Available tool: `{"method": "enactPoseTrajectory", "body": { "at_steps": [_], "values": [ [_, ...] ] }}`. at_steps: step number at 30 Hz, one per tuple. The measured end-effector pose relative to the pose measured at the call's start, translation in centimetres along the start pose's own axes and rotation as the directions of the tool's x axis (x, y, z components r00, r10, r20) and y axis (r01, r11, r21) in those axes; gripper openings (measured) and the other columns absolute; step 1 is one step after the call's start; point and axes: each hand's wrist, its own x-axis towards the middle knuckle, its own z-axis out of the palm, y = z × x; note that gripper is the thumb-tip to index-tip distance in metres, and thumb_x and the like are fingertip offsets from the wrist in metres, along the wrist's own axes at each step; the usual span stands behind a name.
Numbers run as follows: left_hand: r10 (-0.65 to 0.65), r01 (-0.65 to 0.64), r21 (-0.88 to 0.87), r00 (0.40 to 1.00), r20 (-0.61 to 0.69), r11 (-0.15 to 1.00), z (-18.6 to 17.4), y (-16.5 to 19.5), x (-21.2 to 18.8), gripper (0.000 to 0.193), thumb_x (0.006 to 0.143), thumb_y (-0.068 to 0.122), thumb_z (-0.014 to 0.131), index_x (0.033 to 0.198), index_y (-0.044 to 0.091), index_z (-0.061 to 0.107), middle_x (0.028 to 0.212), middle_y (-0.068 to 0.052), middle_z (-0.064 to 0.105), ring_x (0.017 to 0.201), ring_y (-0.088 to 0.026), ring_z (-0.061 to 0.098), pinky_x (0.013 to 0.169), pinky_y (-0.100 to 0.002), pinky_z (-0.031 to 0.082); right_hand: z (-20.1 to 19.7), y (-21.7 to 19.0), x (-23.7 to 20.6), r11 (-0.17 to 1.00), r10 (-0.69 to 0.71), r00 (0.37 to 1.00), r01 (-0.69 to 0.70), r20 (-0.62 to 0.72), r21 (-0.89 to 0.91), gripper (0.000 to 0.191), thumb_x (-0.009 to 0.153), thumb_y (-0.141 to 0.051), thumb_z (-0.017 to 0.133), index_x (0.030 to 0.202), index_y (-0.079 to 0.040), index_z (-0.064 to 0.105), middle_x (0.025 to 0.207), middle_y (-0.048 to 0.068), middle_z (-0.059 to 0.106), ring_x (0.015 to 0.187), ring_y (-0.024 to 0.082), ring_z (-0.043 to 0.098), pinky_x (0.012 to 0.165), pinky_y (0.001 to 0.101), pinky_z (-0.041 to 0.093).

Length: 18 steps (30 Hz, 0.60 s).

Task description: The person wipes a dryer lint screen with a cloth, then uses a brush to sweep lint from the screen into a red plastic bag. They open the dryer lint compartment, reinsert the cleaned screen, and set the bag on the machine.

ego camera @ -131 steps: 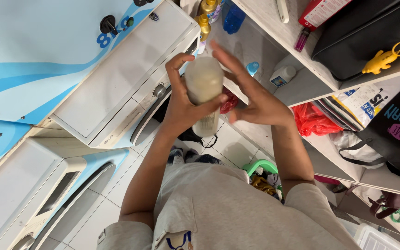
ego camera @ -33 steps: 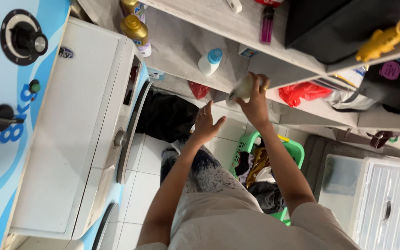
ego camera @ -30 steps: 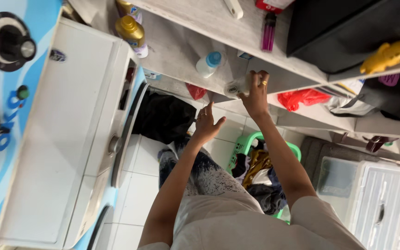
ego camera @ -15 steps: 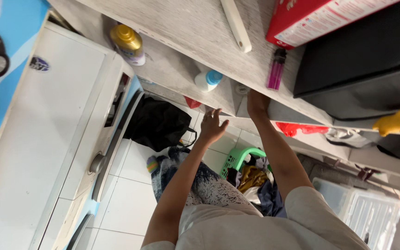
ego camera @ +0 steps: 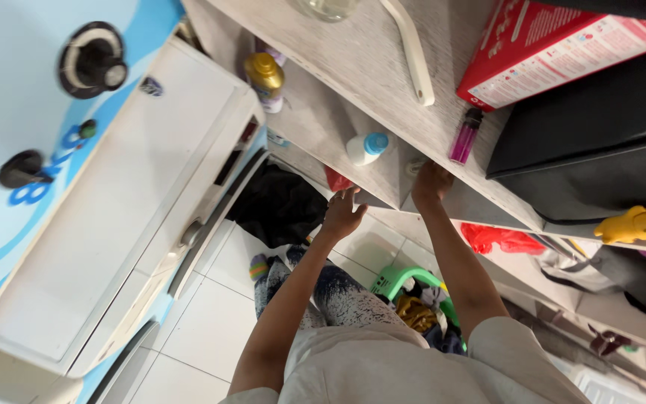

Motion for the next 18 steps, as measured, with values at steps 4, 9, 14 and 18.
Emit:
{"method": "enactPoseTrajectory", "body": {
  "at_steps": [4, 9, 14, 18],
  "values": [
    [0.091, -0.09, 0.009, 0.982, -0.164, 0.996, -3.3, 0.0, -0.4, 0.055, 0.092, 0.035, 0.069, 0.139, 0.012, 0.052, 0.135, -0.024, 0.057, 0.128, -0.045, 0.051, 0.109, -0.055, 0.037, -1.6, -1.3, -1.8, 0.985, -0.134, 0.977, 0.113, -0.164, -0.132, 0.078, 0.089, -0.038, 0.06, 0.154, 0.0, 0.04, 0.157, 0.022, 0.041, 0.144, 0.042, 0.031, 0.115, 0.0569, 0.024],
    [0.099, -0.092, 0.04, 0.949, -0.3, 0.995, -7.1, -0.5, -1.9, 0.054, 0.091, 0.03, 0.07, 0.138, 0.009, 0.054, 0.127, -0.026, 0.061, 0.12, -0.047, 0.056, 0.103, -0.054, 0.042, -6.4, -4.9, -7.1, 0.899, -0.427, 0.902, 0.415, 0.069, 0.141, 0.07, 0.086, -0.053, 0.068, 0.139, -0.008, 0.056, 0.148, 0.022, 0.047, 0.138, 0.044, 0.04, 0.11, 0.0558, 0.035],
    [0.134, -0.134, 0.027, 0.913, -0.384, 0.991, -9.3, -0.2, -3.7, 0.051, 0.09, 0.026, 0.071, 0.135, 0.008, 0.056, 0.127, -0.026, 0.063, 0.118, -0.047, 0.057, 0.103, -0.055, 0.043, -16.5, -4.5, -11.7, 0.507, -0.561, 0.827, 0.304, 0.041, 0.806, 0.027, 0.096, -0.029, 0.065, 0.115, -0.011, 0.073, 0.108, 0.017, 0.074, 0.097, 0.035, 0.073, 0.088, 0.0431, 0.056],
    [0.251, -0.275, -0.008, 0.886, -0.389, 0.961, -11.7, 1.9, -4.5, 0.049, 0.094, 0.026, 0.068, 0.138, 0.006, 0.054, 0.129, -0.026, 0.06, 0.122, -0.047, 0.056, 0.104, -0.053, 0.044, -23.0, -3.7, -7.8, 0.49, -0.192, 0.713, 0.665, -0.675, 0.563, 0.037, 0.103, -0.011, 0.071, 0.132, 0.006, 0.054, 0.127, 0.029, 0.057, 0.114, 0.046, 0.058, 0.096, 0.0529, 0.05]
  ]
}}
